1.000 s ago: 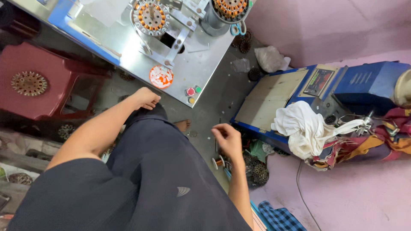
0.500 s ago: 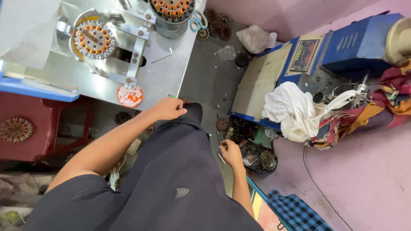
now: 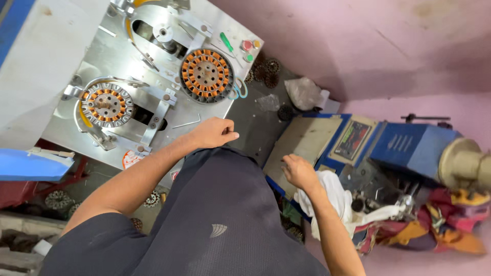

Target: The person uses a winding machine to apply copper wire to fan stators, securing the wires and trimming them with scissors.

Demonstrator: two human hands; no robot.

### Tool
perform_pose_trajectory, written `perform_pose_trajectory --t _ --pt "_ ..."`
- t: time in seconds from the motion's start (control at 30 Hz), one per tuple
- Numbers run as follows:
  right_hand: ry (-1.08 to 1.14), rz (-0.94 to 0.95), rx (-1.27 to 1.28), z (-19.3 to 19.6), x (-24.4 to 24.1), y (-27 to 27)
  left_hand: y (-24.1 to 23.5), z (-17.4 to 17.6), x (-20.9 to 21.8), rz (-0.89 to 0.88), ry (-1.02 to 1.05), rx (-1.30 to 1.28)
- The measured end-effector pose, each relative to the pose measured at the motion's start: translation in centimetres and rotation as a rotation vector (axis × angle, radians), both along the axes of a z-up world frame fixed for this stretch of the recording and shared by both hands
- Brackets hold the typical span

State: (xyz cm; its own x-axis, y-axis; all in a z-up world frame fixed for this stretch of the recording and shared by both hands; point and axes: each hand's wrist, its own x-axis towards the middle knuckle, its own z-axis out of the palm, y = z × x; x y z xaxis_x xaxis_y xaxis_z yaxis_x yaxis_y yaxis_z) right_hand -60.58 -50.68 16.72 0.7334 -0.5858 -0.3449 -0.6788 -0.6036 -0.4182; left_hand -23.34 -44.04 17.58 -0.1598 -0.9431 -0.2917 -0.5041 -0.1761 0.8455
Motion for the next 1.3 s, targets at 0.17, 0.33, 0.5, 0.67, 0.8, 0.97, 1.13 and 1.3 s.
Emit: perform_pose_trajectory --t 0.17,0.33,0.5,0.67,0.8,0.97,1.13,1.3 --pt "-0.03 0.183 -0.189 0.9 6.9 -13.4 -1.5 2.8 2.9 0.287 0.048 0.014" --pt "-0.462 0.245 0.02 4.1 17.4 -19.0 -0.9 5.8 1.9 0.693 -0.035 -0.01" --pt "-0.785 0.445 0.289 8.0 26.6 -19.5 -3.4 8.5 -0.7 1.218 -0.169 -0.257" --pt "-0.814 0.693 0.496 10.5 32.2 -19.9 -7.0 9.7 -2.8 1.437 -0.349 -0.173" --pt "-0.777 0.889 0.426 10.3 34.3 -21.5 -8.3 8.6 -3.8 1.536 -0.499 -0.149" --pt "-0.682 0.978 0.445 9.7 35.3 -22.3 -9.0 6.5 -5.1 1.662 -0.5 -0.163" --pt "-0.732 0.947 0.349 9.5 35.3 -21.4 -8.0 5.9 -5.5 1.663 -0.432 -0.204" --pt "-0.893 0.876 0.315 11.3 35.5 -20.0 -6.6 5.5 -5.3 1.544 -0.411 -0.316"
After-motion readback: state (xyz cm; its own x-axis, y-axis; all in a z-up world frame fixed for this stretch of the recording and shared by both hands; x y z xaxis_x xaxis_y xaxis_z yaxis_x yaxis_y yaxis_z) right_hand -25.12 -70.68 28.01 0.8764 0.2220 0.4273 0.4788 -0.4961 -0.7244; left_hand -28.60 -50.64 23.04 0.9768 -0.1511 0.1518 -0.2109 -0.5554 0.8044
